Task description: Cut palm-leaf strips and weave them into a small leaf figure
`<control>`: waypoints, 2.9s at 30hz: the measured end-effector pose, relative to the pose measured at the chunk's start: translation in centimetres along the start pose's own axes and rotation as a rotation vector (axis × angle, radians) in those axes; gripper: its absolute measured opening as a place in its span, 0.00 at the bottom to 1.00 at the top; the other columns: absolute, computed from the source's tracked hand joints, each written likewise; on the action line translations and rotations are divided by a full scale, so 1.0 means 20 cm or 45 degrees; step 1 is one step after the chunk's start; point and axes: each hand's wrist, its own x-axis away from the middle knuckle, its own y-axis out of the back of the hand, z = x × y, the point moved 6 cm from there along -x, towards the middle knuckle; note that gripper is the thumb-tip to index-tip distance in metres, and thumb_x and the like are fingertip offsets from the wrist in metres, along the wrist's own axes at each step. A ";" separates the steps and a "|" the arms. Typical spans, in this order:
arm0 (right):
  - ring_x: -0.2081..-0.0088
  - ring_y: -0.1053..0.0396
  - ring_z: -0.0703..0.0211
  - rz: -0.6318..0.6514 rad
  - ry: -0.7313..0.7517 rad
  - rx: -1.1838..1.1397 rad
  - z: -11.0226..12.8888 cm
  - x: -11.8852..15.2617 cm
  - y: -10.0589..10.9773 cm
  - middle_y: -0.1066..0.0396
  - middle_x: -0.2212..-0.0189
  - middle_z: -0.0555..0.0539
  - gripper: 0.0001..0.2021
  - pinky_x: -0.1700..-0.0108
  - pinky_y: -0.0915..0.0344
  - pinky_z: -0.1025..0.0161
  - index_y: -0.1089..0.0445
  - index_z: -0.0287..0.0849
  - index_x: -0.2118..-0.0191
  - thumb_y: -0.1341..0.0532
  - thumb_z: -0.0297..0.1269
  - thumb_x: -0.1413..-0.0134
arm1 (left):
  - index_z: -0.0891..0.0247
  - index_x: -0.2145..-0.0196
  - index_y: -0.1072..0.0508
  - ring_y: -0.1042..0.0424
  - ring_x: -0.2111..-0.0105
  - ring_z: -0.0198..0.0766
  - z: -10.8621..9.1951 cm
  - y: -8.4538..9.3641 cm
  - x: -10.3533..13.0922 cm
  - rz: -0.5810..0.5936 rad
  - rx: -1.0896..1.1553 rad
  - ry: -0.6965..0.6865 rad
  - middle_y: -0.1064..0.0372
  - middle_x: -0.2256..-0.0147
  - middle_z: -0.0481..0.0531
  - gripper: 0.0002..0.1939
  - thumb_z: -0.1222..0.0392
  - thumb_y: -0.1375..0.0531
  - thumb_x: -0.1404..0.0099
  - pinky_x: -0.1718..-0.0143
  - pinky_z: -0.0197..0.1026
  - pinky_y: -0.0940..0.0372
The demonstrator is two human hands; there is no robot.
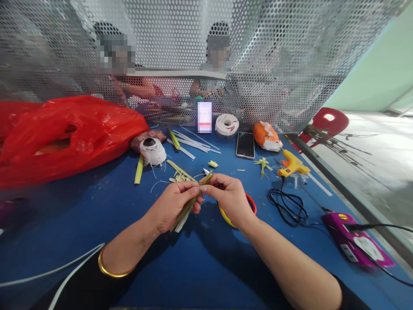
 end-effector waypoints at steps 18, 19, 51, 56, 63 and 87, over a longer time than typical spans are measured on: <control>0.79 0.40 0.67 -0.156 -0.075 -0.023 0.01 -0.07 0.17 0.34 0.82 0.53 0.13 0.75 0.42 0.67 0.26 0.39 0.73 0.29 0.44 0.61 | 0.68 0.65 0.21 0.27 0.78 0.34 0.04 -0.03 0.03 0.279 0.122 0.289 0.27 0.75 0.52 0.10 0.57 0.36 0.40 0.73 0.36 0.32; 0.79 0.39 0.67 -0.143 -0.073 -0.016 0.01 -0.07 0.16 0.33 0.82 0.53 0.13 0.74 0.41 0.66 0.26 0.39 0.72 0.29 0.44 0.60 | 0.68 0.66 0.22 0.27 0.78 0.34 0.04 -0.03 0.03 0.285 0.141 0.306 0.29 0.77 0.51 0.09 0.59 0.36 0.40 0.74 0.36 0.32; 0.71 0.33 0.58 0.047 1.039 1.356 0.08 0.19 -0.16 0.28 0.70 0.45 0.08 0.69 0.40 0.61 0.30 0.38 0.64 0.39 0.39 0.42 | 0.70 0.67 0.28 0.24 0.72 0.34 0.00 0.07 -0.05 -0.238 0.863 0.048 0.26 0.72 0.52 0.08 0.70 0.46 0.31 0.64 0.37 0.28; 0.72 0.34 0.61 0.056 0.869 1.184 0.05 0.16 -0.15 0.31 0.72 0.48 0.05 0.69 0.39 0.64 0.32 0.41 0.67 0.43 0.31 0.40 | 0.69 0.68 0.28 0.25 0.72 0.33 0.01 0.06 -0.05 -0.227 0.853 0.056 0.26 0.73 0.51 0.09 0.70 0.46 0.32 0.65 0.35 0.29; 0.73 0.36 0.64 0.072 0.601 0.848 0.02 0.12 -0.12 0.33 0.75 0.52 0.06 0.68 0.40 0.66 0.33 0.42 0.71 0.42 0.30 0.42 | 0.69 0.67 0.27 0.24 0.72 0.33 0.01 0.08 -0.05 -0.284 0.866 0.069 0.26 0.72 0.52 0.11 0.66 0.47 0.30 0.64 0.37 0.29; 0.69 0.31 0.57 0.238 0.924 1.377 0.02 0.15 -0.16 0.29 0.67 0.47 0.16 0.70 0.39 0.61 0.36 0.41 0.62 0.34 0.47 0.46 | 0.70 0.66 0.28 0.26 0.73 0.33 -0.02 0.11 -0.04 -0.303 0.928 0.073 0.28 0.73 0.51 0.10 0.69 0.48 0.30 0.66 0.38 0.29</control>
